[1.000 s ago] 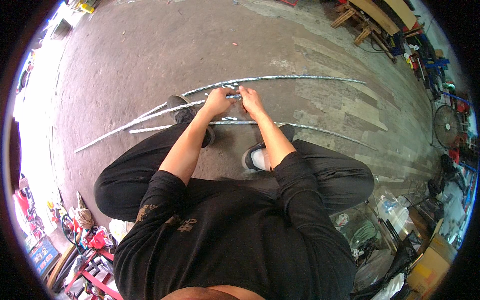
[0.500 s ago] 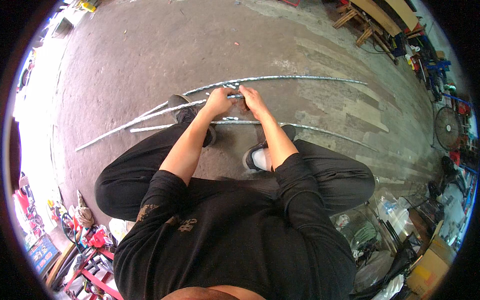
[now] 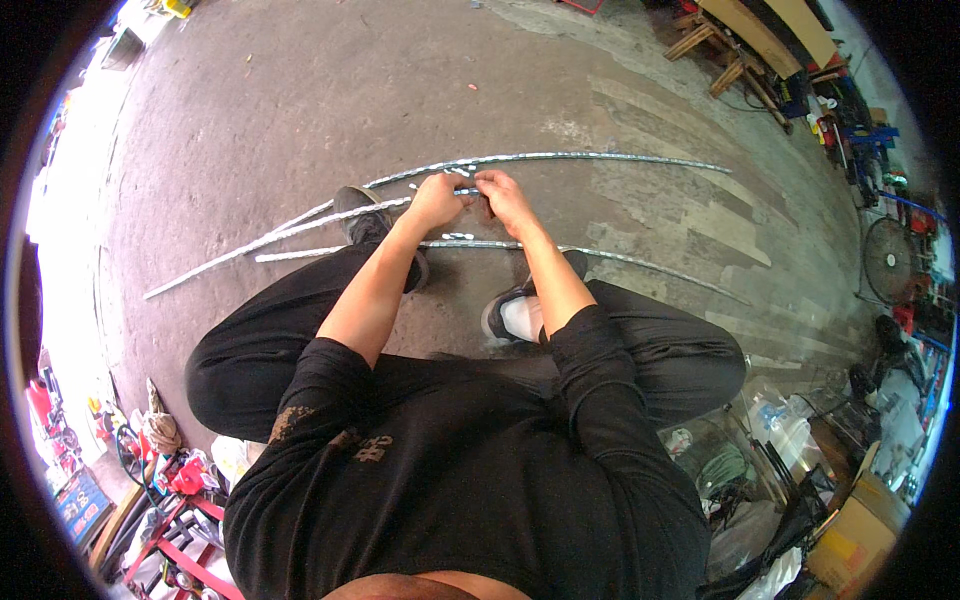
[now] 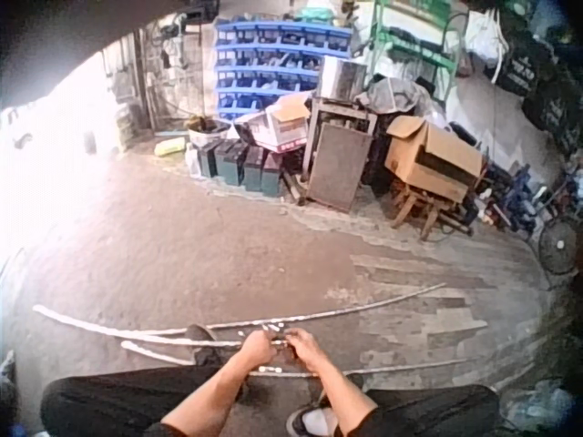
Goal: The person sits on the floor and connects several long metal rods using small connectors. After assembling the rods into a frame, the person stands up and installs the frame onto the front of a scooter.
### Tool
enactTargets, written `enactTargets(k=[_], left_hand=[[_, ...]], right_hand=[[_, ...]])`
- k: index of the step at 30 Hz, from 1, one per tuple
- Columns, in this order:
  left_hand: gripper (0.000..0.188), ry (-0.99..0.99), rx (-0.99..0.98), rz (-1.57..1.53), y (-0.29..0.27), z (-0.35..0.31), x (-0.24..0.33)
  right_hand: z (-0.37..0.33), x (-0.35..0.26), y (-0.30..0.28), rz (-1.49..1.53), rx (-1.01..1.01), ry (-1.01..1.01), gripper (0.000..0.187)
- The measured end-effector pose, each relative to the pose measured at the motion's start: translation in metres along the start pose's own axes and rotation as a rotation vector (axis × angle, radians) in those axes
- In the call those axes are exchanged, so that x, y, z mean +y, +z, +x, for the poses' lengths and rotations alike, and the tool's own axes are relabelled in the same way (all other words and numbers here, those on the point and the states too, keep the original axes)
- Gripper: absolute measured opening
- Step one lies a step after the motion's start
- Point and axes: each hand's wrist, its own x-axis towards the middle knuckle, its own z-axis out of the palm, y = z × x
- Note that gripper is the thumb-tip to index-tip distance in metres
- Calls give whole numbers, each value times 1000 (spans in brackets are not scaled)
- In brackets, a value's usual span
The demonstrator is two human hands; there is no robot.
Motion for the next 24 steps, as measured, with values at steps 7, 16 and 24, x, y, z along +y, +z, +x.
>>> enactTargets(k=[7, 16, 24], left_hand=[[37, 13, 8, 0, 1, -1, -4], [35, -29, 84, -3, 5, -1, 1], [36, -33, 35, -8, 7, 0, 13]], right_hand=[[-6, -13, 3, 4, -43, 88, 31], [16, 6, 4, -217, 55, -35, 35], [44, 80, -44, -880, 195, -385, 39]])
